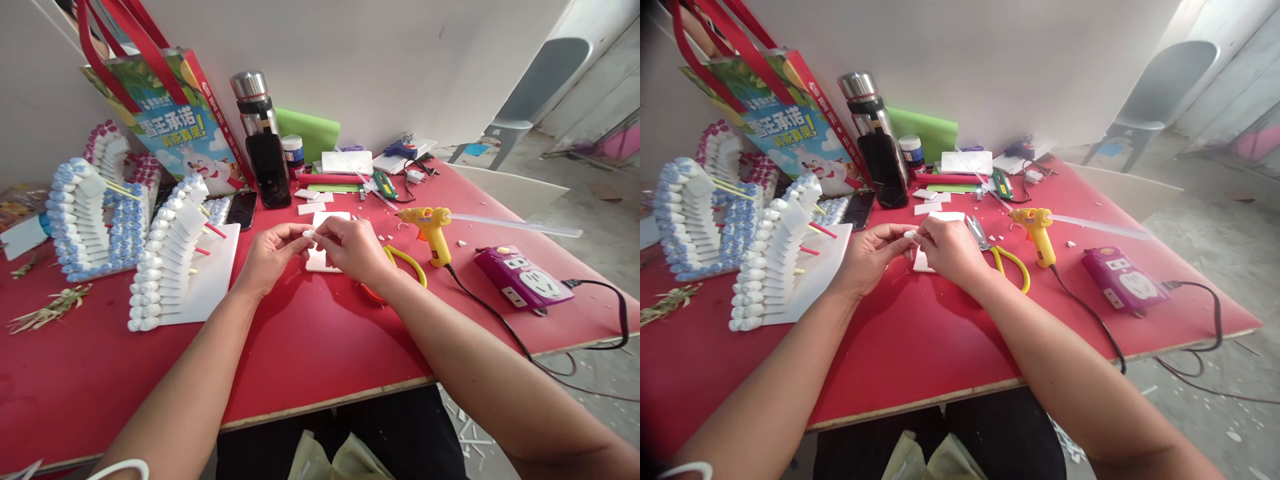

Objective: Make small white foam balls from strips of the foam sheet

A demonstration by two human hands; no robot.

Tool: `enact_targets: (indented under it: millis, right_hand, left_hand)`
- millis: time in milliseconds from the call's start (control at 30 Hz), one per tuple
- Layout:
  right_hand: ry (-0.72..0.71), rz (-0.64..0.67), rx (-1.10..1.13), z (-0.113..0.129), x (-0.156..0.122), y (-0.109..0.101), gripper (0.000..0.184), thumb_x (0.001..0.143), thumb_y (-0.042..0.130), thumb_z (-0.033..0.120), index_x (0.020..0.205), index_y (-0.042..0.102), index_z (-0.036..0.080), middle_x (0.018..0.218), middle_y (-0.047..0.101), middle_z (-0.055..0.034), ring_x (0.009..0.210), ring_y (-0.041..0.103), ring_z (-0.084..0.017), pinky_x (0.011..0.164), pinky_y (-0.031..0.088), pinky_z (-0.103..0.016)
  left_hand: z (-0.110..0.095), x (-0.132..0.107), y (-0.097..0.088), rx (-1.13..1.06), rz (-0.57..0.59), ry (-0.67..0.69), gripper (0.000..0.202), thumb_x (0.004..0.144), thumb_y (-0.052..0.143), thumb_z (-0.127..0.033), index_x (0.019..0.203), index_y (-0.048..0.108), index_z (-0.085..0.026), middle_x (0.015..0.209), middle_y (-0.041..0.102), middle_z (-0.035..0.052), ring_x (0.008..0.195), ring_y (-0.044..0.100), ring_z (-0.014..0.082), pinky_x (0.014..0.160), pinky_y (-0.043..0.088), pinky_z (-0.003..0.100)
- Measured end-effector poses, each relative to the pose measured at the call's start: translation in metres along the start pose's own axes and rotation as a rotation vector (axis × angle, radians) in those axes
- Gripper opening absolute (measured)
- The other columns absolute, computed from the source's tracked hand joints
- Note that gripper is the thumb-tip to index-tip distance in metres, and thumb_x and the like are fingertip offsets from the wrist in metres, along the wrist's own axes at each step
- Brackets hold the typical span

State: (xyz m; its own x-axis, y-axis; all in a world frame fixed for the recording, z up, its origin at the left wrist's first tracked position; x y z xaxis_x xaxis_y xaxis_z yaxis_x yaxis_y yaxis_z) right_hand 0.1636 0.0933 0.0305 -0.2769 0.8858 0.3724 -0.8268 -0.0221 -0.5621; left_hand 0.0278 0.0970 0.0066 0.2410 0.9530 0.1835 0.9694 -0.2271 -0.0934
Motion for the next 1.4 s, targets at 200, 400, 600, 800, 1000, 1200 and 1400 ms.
enact_targets:
  millis: [200, 400, 600, 800, 1000, 1200, 1400]
  right_hand:
    - [-0.027, 0.0, -0.025, 0.001, -0.001, 0.002, 0.02, 0.095, 0.058, 0.031, 0.081, 0.065, 0.018, 0.066, 0.066, -0.0016, 0.057, 0.058, -0.013, 0.059, 0.039, -0.023]
    - [-0.038, 0.003, -0.078, 0.002, -0.001, 0.003, 0.016, 0.093, 0.059, 0.027, 0.081, 0.066, 0.018, 0.069, 0.067, -0.0027, 0.06, 0.057, -0.014, 0.059, 0.037, -0.024]
    - [-0.087, -0.03, -0.222, 0.009, -0.005, 0.007, 0.013, 0.09, 0.054, 0.021, 0.085, 0.065, 0.017, 0.071, 0.068, -0.0045, 0.06, 0.055, -0.016, 0.059, 0.034, -0.027]
    - [-0.045, -0.038, -0.209, 0.013, -0.007, 0.006, 0.013, 0.089, 0.054, 0.021, 0.081, 0.063, 0.016, 0.073, 0.068, -0.0083, 0.061, 0.058, -0.018, 0.058, 0.036, -0.029]
    - [0.422, 0.116, 0.809, -0.022, -0.005, 0.018, 0.034, 0.092, 0.059, 0.05, 0.088, 0.061, 0.017, 0.081, 0.073, -0.0082, 0.049, 0.062, -0.013, 0.046, 0.049, -0.026]
    - [0.481, 0.196, 1.052, -0.028, -0.005, 0.026, 0.025, 0.078, 0.08, 0.034, 0.085, 0.064, 0.016, 0.087, 0.074, -0.0062, 0.054, 0.064, -0.009, 0.045, 0.051, -0.019]
    - [0.456, 0.199, 1.028, -0.027, -0.004, 0.024, 0.03, 0.071, 0.086, 0.036, 0.084, 0.069, 0.014, 0.085, 0.074, -0.0056, 0.055, 0.063, -0.009, 0.046, 0.053, -0.019]
  left_hand:
    - [0.003, -0.001, -0.006, 0.029, -0.042, -0.017, 0.036, 0.083, 0.074, -0.041, 0.111, 0.077, -0.019, 0.078, 0.07, 0.0056, 0.07, 0.063, 0.0172, 0.074, 0.054, 0.036]
    - [0.001, -0.001, -0.009, 0.081, -0.084, -0.023, 0.034, 0.077, 0.08, -0.042, 0.102, 0.08, -0.018, 0.084, 0.075, 0.0073, 0.075, 0.066, 0.0191, 0.075, 0.056, 0.034]
    - [0.0, -0.002, -0.007, 0.046, -0.117, 0.035, 0.036, 0.074, 0.082, -0.044, 0.096, 0.078, -0.016, 0.084, 0.075, 0.0074, 0.072, 0.069, 0.0192, 0.073, 0.058, 0.033]
    - [0.003, -0.002, -0.006, 0.037, -0.156, 0.062, 0.032, 0.076, 0.08, -0.043, 0.095, 0.075, -0.018, 0.074, 0.07, 0.0035, 0.065, 0.064, 0.0158, 0.066, 0.053, 0.029]
    - [-0.001, 0.001, -0.007, -0.023, -0.144, 0.066, 0.025, 0.079, 0.078, -0.039, 0.096, 0.076, -0.021, 0.078, 0.07, 0.0035, 0.063, 0.059, 0.0135, 0.068, 0.051, 0.03]
    - [-0.011, -0.001, -0.007, 0.063, -0.136, 0.117, 0.023, 0.083, 0.074, -0.038, 0.098, 0.077, -0.021, 0.08, 0.07, 0.0042, 0.067, 0.059, 0.0147, 0.069, 0.05, 0.03]
    - [-0.021, -0.004, -0.006, 0.177, -0.123, 0.161, 0.023, 0.086, 0.071, -0.038, 0.1, 0.077, -0.021, 0.084, 0.072, 0.0044, 0.068, 0.06, 0.0148, 0.069, 0.05, 0.029]
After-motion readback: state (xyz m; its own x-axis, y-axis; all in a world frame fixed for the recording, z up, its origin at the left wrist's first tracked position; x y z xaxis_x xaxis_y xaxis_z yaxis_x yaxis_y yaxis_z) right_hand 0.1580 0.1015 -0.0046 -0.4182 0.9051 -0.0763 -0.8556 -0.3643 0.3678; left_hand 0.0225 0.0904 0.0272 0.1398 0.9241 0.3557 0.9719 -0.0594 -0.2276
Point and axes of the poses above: each hand's wrist, its own x-axis towards the middle knuckle, its own y-axis out of the palm, z = x × y, the point moved 9 cm from there along x, towards the middle knuckle
